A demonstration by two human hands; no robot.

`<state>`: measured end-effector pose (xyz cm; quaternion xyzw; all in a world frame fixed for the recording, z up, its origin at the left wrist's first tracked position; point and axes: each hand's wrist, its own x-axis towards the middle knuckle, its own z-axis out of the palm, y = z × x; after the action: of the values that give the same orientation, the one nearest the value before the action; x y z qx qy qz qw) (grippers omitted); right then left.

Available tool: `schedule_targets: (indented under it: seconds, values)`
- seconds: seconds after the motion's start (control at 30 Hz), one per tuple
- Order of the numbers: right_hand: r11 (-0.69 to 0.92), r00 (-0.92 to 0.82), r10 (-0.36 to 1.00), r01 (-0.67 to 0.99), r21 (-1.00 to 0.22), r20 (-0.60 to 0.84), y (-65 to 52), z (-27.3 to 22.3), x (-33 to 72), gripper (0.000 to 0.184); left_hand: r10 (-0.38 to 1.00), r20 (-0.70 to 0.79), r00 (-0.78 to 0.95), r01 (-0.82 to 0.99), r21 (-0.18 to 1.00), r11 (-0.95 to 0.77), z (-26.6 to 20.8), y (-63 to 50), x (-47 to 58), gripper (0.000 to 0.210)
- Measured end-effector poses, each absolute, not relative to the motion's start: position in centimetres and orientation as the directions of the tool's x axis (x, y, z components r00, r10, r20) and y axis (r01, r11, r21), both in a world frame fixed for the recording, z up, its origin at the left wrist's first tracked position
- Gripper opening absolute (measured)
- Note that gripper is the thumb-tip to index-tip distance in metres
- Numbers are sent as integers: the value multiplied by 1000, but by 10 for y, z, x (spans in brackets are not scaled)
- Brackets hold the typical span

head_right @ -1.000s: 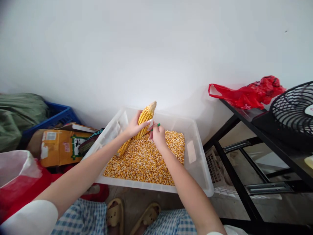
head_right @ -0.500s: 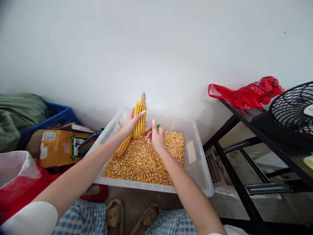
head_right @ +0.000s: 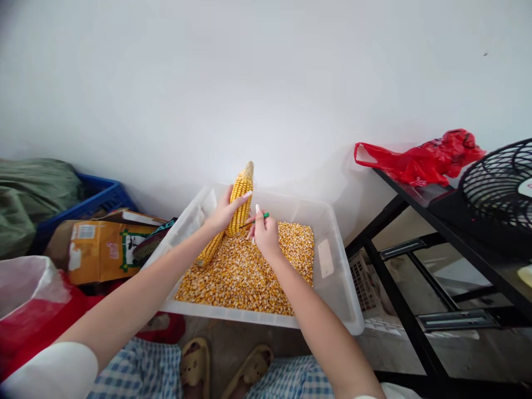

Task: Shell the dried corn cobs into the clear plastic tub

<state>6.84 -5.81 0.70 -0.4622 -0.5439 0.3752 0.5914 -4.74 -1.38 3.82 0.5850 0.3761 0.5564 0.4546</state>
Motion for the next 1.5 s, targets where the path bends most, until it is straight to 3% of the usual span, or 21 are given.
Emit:
schedule_targets:
  seconds: [0.2,0.4,0.5,0.63,0.77,0.9,1.13,1.3,1.5]
  values:
    - [289,216,927,111,-951,307,-54,2,69,45,847,526,77,168,831,-531,38,-17,-46,46]
    - [251,164,942,236,-939,293,-47,-14,68,47,833,527,167,247,796,-553,35,-19,-47,55]
    - [236,203,941,176,-956,270,-44,-12,73,47,860,502,91,181,841,-510,33,-16,-47,52]
    - [309,234,922,39,-950,310,-45,8,79,45,951,310,13,-77,948,-308,29,-3,-51,47]
    - [313,99,946,-44,-949,307,-52,23,79,37,986,165,-5,-318,935,-158,24,11,-57,47]
    - [262,-22,965,-34,-965,262,-54,22,77,36,993,112,22,-372,923,-96,22,17,-63,49]
    - [131,-206,974,176,-976,94,-47,11,81,33,995,95,34,-380,922,-75,31,20,-74,51]
    - [389,-125,918,456,-801,375,-51,14,85,26,982,186,28,-295,940,-170,36,21,-84,50]
    - [504,-245,849,644,-576,468,-59,17,83,26,978,188,93,-210,964,-165,40,18,-82,48]
